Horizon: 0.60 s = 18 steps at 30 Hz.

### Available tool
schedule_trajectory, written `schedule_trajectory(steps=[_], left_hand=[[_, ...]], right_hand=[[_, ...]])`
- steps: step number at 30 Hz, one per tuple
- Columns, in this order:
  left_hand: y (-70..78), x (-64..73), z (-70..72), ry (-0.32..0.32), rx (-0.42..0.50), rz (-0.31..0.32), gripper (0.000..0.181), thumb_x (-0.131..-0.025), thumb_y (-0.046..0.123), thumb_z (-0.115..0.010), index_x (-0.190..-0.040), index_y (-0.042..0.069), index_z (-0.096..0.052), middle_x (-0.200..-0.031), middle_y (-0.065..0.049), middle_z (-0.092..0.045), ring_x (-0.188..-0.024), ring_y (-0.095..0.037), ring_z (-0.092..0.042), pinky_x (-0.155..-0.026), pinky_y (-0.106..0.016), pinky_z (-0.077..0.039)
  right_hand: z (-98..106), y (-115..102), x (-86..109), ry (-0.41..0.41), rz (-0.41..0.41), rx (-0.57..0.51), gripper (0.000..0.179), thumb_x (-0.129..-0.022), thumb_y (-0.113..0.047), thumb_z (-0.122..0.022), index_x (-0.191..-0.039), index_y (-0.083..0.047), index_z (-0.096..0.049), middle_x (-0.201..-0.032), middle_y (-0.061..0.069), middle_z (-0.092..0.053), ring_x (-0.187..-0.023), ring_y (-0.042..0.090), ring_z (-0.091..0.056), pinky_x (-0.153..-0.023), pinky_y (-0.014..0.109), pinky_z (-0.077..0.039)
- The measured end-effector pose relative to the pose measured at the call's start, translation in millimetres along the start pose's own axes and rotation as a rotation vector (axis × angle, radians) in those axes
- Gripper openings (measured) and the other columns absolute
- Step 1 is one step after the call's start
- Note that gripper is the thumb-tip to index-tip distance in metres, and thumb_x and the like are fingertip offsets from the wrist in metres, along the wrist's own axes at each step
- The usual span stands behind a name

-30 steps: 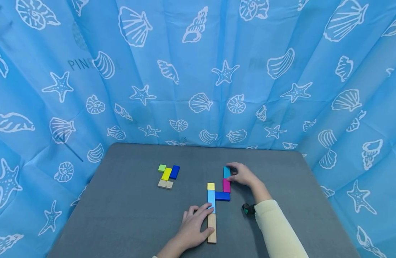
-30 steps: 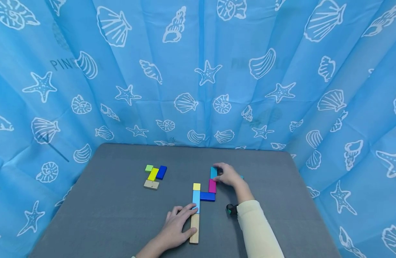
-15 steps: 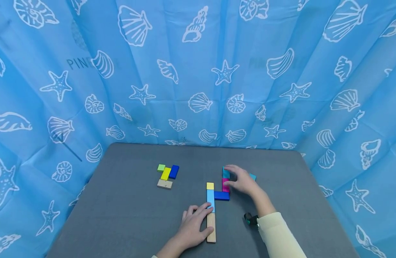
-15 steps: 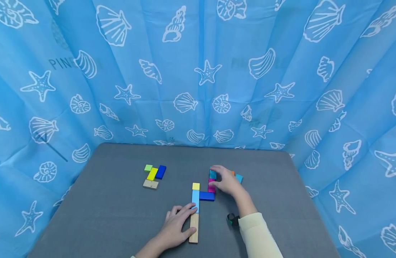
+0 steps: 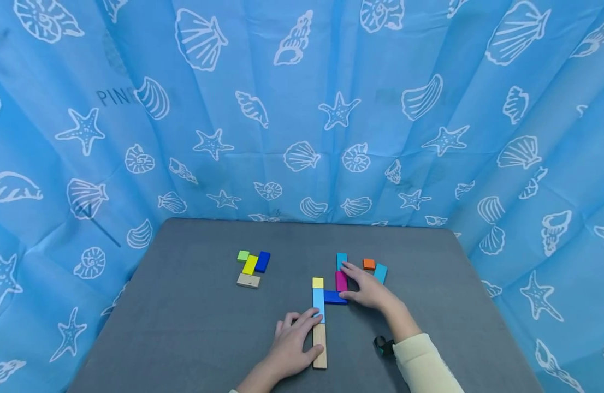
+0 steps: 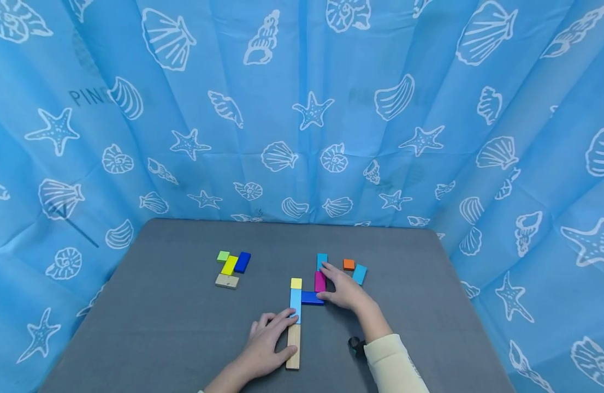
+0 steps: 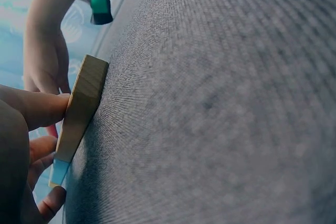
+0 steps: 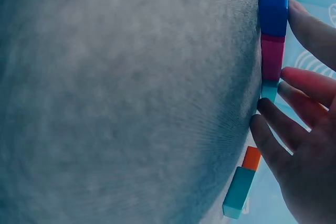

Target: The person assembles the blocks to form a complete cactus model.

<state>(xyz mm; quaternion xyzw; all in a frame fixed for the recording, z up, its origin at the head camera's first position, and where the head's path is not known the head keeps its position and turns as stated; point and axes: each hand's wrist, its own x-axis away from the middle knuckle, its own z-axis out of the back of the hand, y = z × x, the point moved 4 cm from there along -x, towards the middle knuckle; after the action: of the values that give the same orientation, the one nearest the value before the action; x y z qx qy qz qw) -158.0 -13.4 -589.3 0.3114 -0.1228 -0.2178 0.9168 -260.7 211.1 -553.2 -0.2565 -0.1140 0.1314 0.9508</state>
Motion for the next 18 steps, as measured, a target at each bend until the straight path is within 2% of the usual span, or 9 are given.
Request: schedule_trajectory(steps=[4,9,13,18], left_hand=[[0.2,-2.1,-0.1,-0.001,-0.011,0.014,0.062,-0.093,0.053,-0.065,-0.15,0.036,-0.047,-0.159,0.017,-0.037,-0.128,-0.024,-0.04,-0.091,-0.048,-0.036],[3.1,-6.9,6.7,0.034,0.0,-0.018,0.059,-0.093,0.052,-0.065,-0.148,0.033,-0.05,-0.157,0.014,-0.041,-0.125,-0.022,-0.046,-0.093,-0.049,-0.041],[3.1,-8.8,24.1,0.127,0.032,-0.035,0.054,-0.095,0.047,-0.065,-0.144,0.028,-0.055,-0.154,0.006,-0.046,-0.128,-0.026,-0.052,-0.098,-0.058,-0.045],[-10.0,-8.6,47.0,0.266,0.05,-0.001,0.049,-0.093,0.038,-0.071,-0.139,0.02,-0.061,-0.146,-0.002,-0.054,-0.129,-0.03,-0.054,-0.102,-0.061,-0.043]], right_hand=[[0,0,0.2,-0.007,-0.013,-0.009,0.076,-0.091,-0.038,-0.075,-0.154,-0.01,-0.043,-0.163,0.013,-0.033,-0.147,0.042,-0.035,-0.112,0.062,-0.034],[1,-1,1.8,-0.013,-0.015,-0.006,0.076,-0.091,-0.036,-0.075,-0.154,-0.009,-0.042,-0.164,0.013,-0.033,-0.147,0.042,-0.034,-0.113,0.062,-0.034],[0,-1,1.8,-0.014,-0.024,-0.011,0.076,-0.091,-0.036,-0.075,-0.154,-0.009,-0.042,-0.164,0.012,-0.032,-0.148,0.041,-0.033,-0.113,0.062,-0.033],[1,-2,2.4,-0.012,-0.025,-0.02,0.075,-0.092,-0.035,-0.075,-0.154,-0.01,-0.042,-0.165,0.011,-0.031,-0.148,0.041,-0.032,-0.114,0.061,-0.032]])
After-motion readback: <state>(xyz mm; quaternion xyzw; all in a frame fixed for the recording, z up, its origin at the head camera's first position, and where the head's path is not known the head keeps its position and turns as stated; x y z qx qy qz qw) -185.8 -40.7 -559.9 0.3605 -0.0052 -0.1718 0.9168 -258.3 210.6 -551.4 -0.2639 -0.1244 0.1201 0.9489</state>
